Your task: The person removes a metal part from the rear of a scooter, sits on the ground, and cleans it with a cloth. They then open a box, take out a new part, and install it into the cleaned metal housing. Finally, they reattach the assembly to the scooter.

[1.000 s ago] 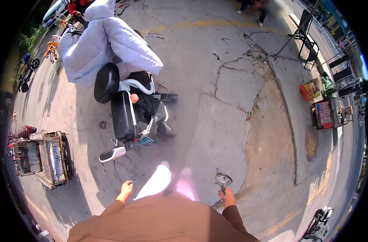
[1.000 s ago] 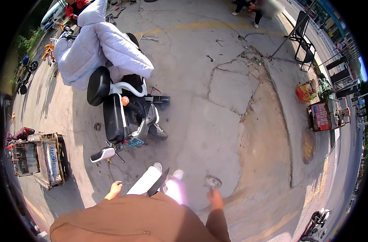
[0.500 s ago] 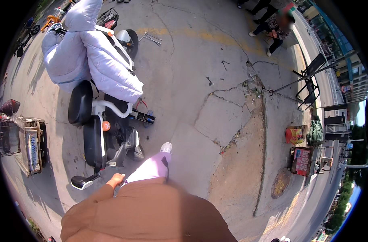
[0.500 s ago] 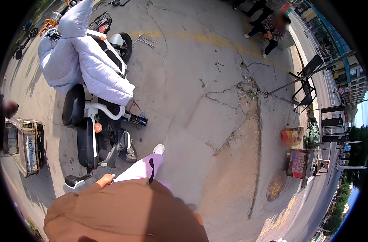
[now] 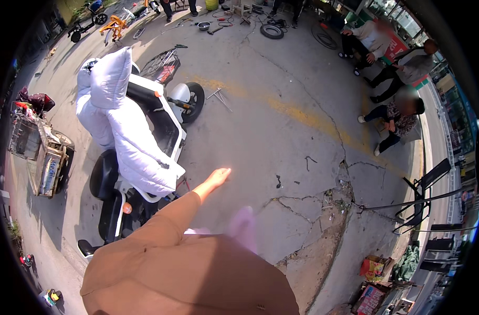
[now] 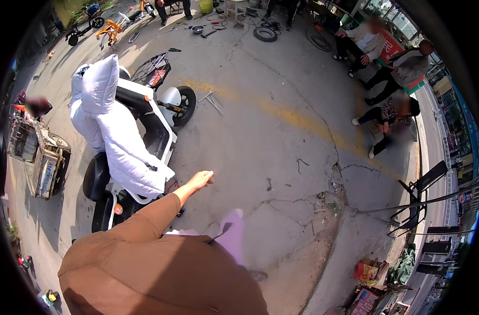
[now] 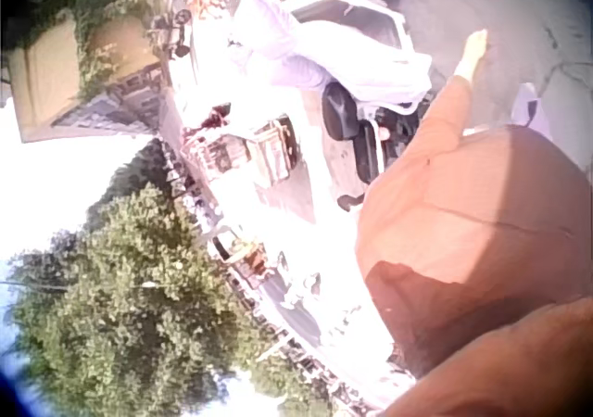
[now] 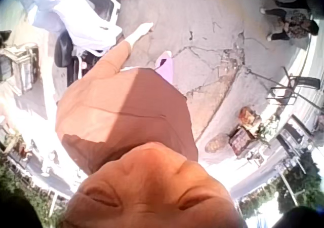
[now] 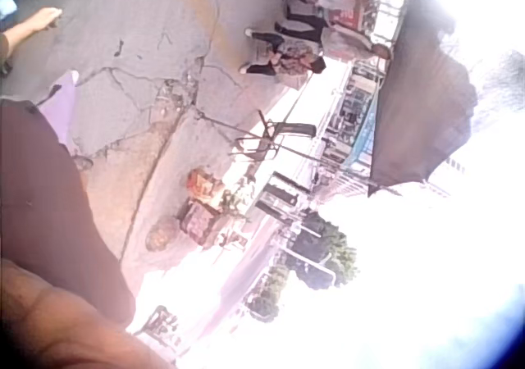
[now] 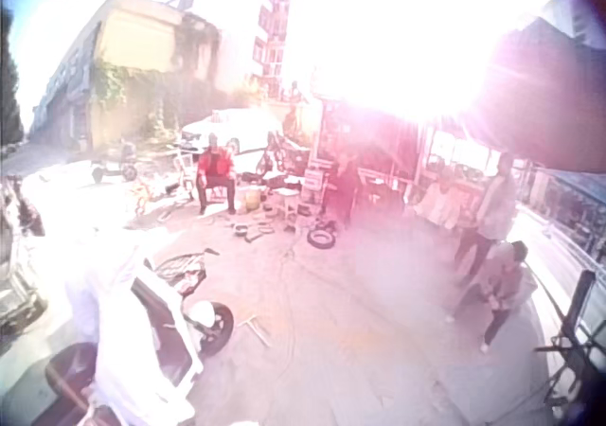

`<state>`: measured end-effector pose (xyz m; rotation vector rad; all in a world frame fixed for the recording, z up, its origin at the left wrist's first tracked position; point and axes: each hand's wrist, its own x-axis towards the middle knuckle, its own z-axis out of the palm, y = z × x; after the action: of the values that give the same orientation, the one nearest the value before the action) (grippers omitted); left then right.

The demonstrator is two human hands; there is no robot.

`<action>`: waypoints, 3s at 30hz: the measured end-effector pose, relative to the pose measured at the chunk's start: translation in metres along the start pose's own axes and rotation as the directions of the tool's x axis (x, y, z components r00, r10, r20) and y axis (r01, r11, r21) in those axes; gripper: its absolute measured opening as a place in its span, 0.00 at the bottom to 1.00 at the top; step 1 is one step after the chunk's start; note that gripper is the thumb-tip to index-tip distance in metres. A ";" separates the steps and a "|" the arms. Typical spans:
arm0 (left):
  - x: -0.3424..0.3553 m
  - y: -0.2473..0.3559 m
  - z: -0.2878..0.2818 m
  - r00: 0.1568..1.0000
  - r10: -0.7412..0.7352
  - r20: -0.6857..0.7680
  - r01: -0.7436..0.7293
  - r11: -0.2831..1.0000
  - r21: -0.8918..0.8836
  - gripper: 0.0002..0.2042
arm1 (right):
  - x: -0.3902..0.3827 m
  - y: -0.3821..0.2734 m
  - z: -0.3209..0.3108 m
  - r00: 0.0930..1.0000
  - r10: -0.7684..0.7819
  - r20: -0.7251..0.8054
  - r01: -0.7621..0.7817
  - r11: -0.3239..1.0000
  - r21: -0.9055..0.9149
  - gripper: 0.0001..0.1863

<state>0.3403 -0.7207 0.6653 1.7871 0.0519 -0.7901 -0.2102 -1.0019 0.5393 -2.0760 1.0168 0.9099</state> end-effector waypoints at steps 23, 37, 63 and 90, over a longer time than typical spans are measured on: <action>0.319 0.123 -0.140 0.678 -0.705 -0.209 0.403 0.594 -0.696 0.23 | 0.340 -0.471 -0.587 0.965 0.240 -0.107 -0.203 0.940 0.275 0.15; 0.773 0.504 -0.197 0.919 -0.353 -0.175 0.272 0.890 -0.366 0.16 | 0.670 -0.612 -0.776 0.916 -0.349 0.195 0.375 0.578 -0.725 0.16; 1.387 0.872 -0.310 0.899 -0.389 -0.200 0.287 0.869 -0.403 0.16 | 0.914 -1.357 -1.283 0.957 -0.288 -0.039 0.251 0.754 0.607 0.14; 1.933 1.476 -0.125 0.849 -0.202 0.488 0.336 0.920 -0.203 0.24 | 1.354 -1.682 -1.787 0.794 -0.597 0.116 0.397 0.653 0.645 0.17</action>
<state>2.5006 -1.8246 0.8839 1.2985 0.1021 -1.3298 2.3521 -2.0940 0.8503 -1.4725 0.4079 0.5083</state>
